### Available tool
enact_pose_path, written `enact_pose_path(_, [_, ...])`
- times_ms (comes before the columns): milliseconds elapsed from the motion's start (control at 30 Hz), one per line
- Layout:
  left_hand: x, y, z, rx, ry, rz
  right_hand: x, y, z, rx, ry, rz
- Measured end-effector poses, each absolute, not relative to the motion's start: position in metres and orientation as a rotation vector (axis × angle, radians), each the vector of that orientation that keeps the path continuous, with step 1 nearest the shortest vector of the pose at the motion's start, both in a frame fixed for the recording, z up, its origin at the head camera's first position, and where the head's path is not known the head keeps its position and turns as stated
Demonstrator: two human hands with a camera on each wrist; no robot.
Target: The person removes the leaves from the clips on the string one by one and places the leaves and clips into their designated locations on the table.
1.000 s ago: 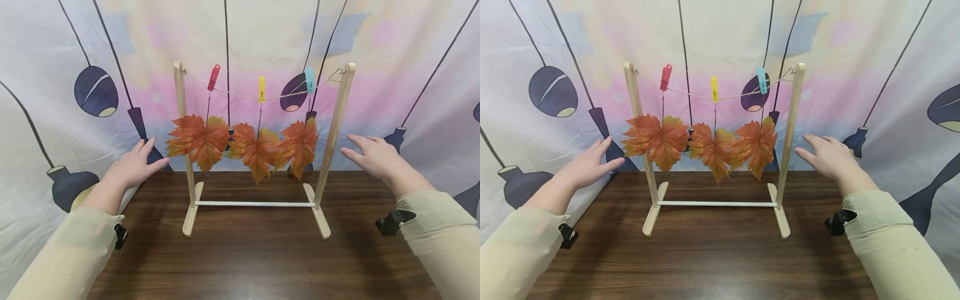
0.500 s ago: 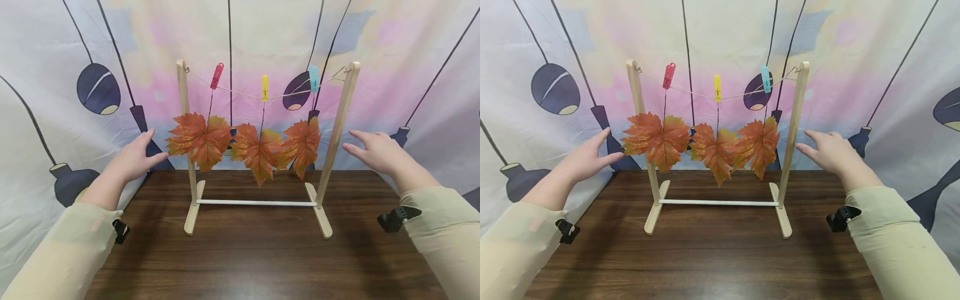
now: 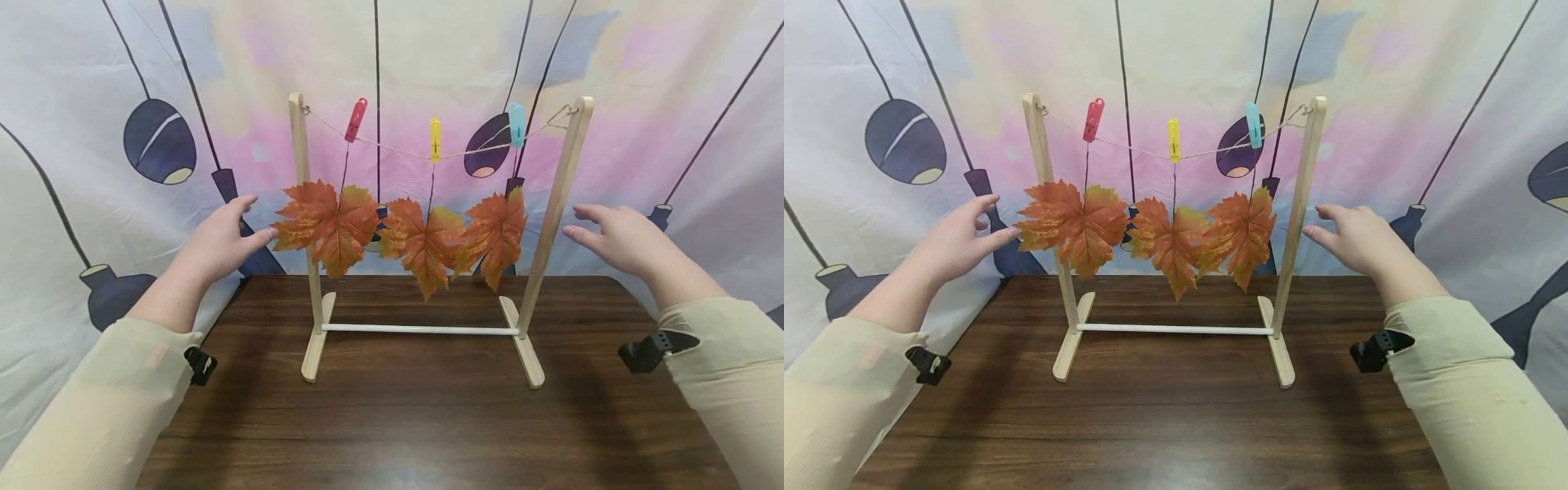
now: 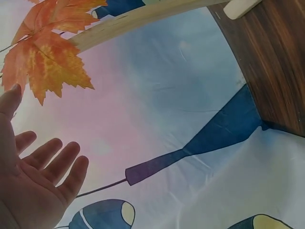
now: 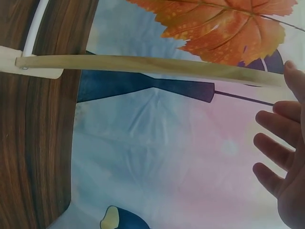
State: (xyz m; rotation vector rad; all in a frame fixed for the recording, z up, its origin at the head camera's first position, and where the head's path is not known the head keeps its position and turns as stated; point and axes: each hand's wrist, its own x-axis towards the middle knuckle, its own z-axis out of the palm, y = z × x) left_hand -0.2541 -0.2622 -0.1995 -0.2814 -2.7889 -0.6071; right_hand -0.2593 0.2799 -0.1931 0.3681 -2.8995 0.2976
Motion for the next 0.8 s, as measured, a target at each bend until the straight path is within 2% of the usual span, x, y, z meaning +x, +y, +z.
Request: enact_pose_path(800, [-0.242, -0.249, -0.192, -0.325, -2.613, -0.795, -0.250, 0.272, -0.184, 0.335, -2.769, 0.619])
